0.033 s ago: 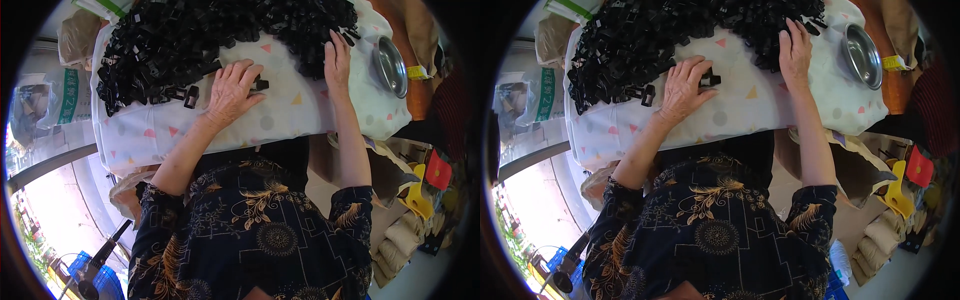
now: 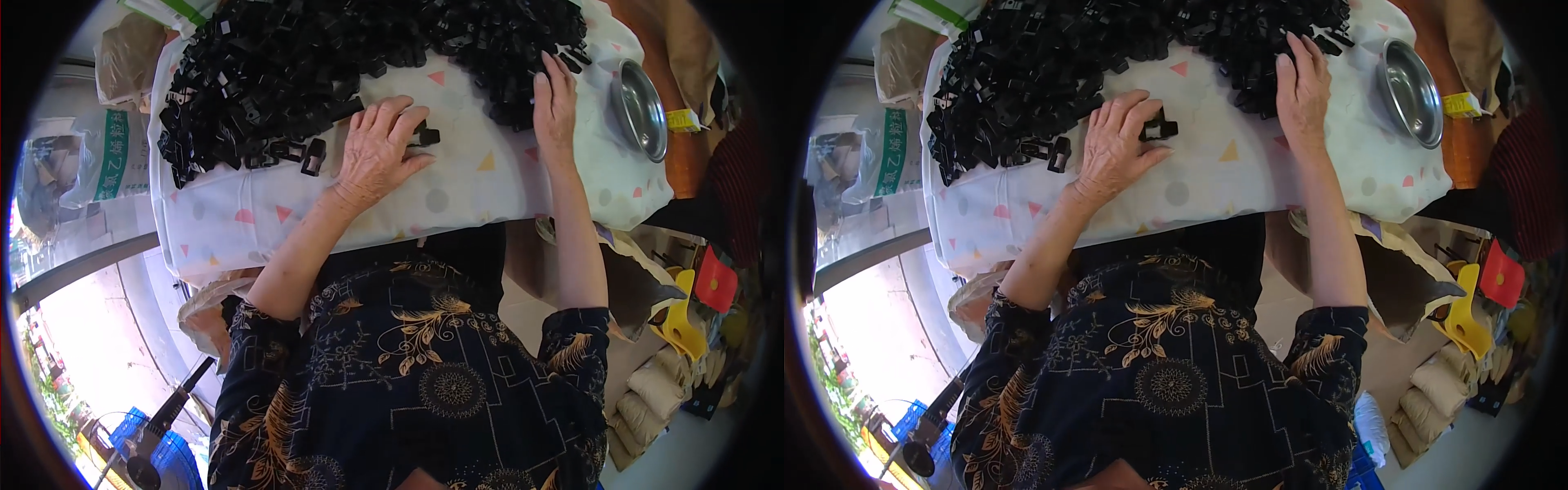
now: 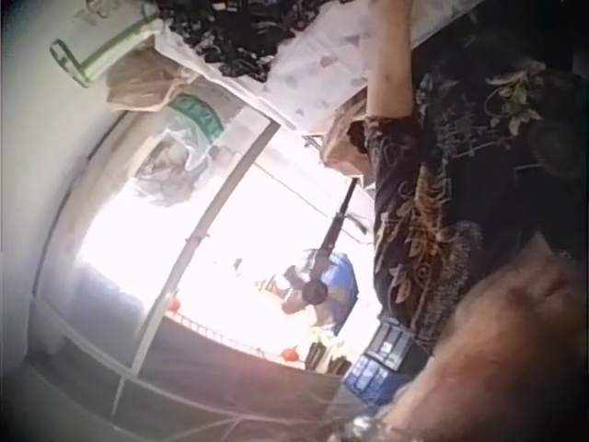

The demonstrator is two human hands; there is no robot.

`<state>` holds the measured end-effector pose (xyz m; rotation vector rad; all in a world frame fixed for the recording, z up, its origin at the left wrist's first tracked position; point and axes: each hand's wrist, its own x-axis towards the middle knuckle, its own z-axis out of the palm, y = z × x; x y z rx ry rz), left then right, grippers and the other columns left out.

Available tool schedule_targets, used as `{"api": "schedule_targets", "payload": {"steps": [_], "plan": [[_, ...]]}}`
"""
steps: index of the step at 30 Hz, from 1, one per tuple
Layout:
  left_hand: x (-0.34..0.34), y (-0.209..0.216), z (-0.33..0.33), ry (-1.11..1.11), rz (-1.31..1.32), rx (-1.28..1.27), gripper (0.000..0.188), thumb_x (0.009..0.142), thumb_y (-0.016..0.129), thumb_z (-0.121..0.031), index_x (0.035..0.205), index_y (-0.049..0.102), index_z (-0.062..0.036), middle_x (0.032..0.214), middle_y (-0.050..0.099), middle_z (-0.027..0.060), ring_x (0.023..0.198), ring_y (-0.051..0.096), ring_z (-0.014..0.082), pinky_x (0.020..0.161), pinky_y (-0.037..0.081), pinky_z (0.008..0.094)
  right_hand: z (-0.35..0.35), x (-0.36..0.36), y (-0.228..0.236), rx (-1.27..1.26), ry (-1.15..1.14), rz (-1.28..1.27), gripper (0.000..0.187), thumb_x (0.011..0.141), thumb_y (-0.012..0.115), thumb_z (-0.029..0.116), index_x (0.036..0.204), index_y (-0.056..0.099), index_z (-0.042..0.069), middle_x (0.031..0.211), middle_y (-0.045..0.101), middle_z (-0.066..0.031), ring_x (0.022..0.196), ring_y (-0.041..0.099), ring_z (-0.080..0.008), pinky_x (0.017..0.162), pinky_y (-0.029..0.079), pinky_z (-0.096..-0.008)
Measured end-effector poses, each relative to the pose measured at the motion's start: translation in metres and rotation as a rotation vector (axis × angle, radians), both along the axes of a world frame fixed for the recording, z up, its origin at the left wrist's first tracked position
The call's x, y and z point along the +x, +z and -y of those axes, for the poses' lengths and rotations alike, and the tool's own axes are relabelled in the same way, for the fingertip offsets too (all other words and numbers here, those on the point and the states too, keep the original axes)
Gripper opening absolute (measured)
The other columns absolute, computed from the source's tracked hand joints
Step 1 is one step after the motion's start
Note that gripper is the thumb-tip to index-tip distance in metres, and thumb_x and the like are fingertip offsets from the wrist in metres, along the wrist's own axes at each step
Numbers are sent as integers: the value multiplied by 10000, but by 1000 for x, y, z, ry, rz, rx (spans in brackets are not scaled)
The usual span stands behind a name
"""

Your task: Arranging small black plastic components into organized rows on a work surface.

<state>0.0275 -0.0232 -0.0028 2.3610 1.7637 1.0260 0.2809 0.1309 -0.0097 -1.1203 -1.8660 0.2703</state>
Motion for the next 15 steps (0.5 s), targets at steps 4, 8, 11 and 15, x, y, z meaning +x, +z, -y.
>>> {"api": "schedule_targets", "payload": {"steps": [4, 8, 11, 15], "plan": [[-8, -3, 15, 74, 73, 85, 477, 708, 809, -195, 1146, 632, -128, 1081, 583, 45, 1000, 568, 239, 852, 445, 398, 31, 13, 27, 42, 8, 158, 351, 953, 622, 129, 1292, 611, 38, 1293, 585, -158, 1232, 540, -294, 1083, 389, -395], [-6, -6, 16, 70, 87, 62, 395, 708, 796, -172, 1073, 654, -123, 989, 578, 30, 954, 565, 234, 823, 443, 393, 57, 22, 32, -190, 100, 188, 278, 895, 671, 85, 1171, 657, 54, 1147, 648, -103, 1087, 603, -278, 974, 442, -408], [0, -1, 12, 53, -6, 28, 350, 714, 784, -157, 1036, 653, -119, 934, 568, 22, 917, 562, 233, 799, 442, 389, 68, 21, 27, 73, 66, 534, 253, 804, 724, 90, 1051, 675, 109, 1024, 640, -38, 934, 593, -274, 785, 433, -391], [-2, -3, 15, 49, -19, 24, 298, 725, 771, -144, 995, 649, -114, 940, 564, 34, 904, 564, 239, 791, 445, 388, 71, 21, 23, 66, 60, 608, 294, 777, 751, 108, 1060, 673, 114, 1041, 608, -27, 941, 576, -253, 786, 421, -401]]}}
